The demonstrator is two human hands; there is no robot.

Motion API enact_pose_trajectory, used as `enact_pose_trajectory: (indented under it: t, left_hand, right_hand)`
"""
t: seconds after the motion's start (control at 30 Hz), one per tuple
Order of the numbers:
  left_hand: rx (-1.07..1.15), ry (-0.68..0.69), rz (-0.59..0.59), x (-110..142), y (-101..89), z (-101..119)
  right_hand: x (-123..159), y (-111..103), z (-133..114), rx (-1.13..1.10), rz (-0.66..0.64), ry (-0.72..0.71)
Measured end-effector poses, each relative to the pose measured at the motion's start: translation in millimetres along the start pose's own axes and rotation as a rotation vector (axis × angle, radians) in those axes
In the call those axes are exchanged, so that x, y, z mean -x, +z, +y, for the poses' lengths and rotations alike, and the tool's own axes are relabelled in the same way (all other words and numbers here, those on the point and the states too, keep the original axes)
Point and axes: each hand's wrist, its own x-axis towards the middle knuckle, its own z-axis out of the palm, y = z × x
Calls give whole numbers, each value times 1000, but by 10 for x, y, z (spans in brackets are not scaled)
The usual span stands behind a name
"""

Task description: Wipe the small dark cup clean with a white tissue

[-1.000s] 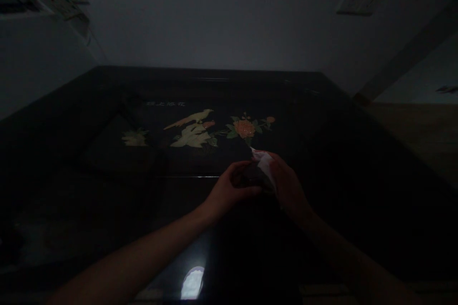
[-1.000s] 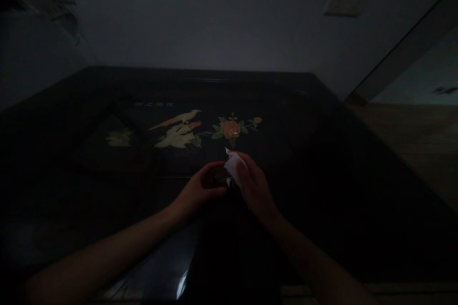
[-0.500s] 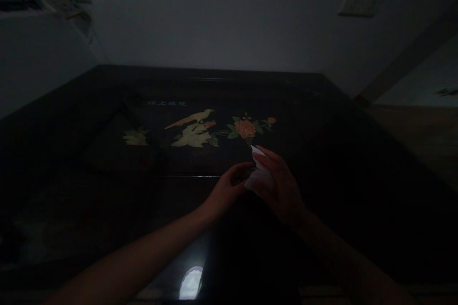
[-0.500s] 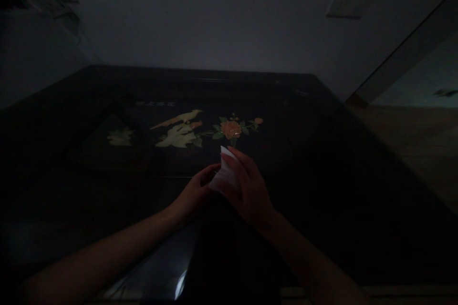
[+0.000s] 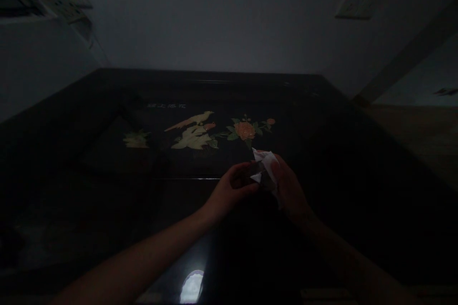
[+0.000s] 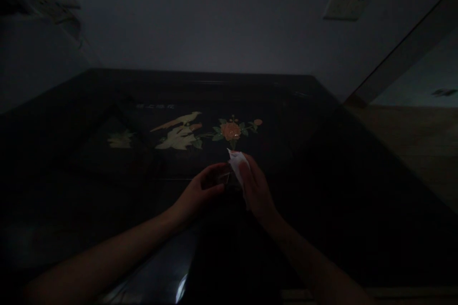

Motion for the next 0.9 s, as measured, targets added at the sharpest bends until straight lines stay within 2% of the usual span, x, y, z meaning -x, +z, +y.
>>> enact_pose_trajectory:
  t: [0.07, 0.23, 0.33, 0.43, 0.53, 0.8, 0.87, 0.9]
  left_hand:
    - [-23, 6, 2, -13, -5, -7]
    - [-101, 14, 1, -17, -6, 6]
    - [-143, 0, -3, -8, -10, 8]
    - [-141, 16, -14, -3, -19, -2]
    - [-110, 4, -51, -2, -24, 1]
    - [-42, -29, -64, 5, -21, 9]
    - [-37, -30, -64, 6, -20, -1]
    - [-42, -30, -62, 5, -19, -4]
  right_hand:
    - [18, -1, -11, 65, -8, -63]
    - [64, -6, -58, 284, -72, -353]
    - [68, -8, -75, 314, -83, -383]
    - [55, -10, -81, 251, -57, -287]
    - [23, -12, -77, 106, -15, -112]
    - [-50, 36, -19, -521, 12, 418]
    - [-45, 41, -21, -543, 8, 442]
    - [-38, 37, -25, -502, 11, 403]
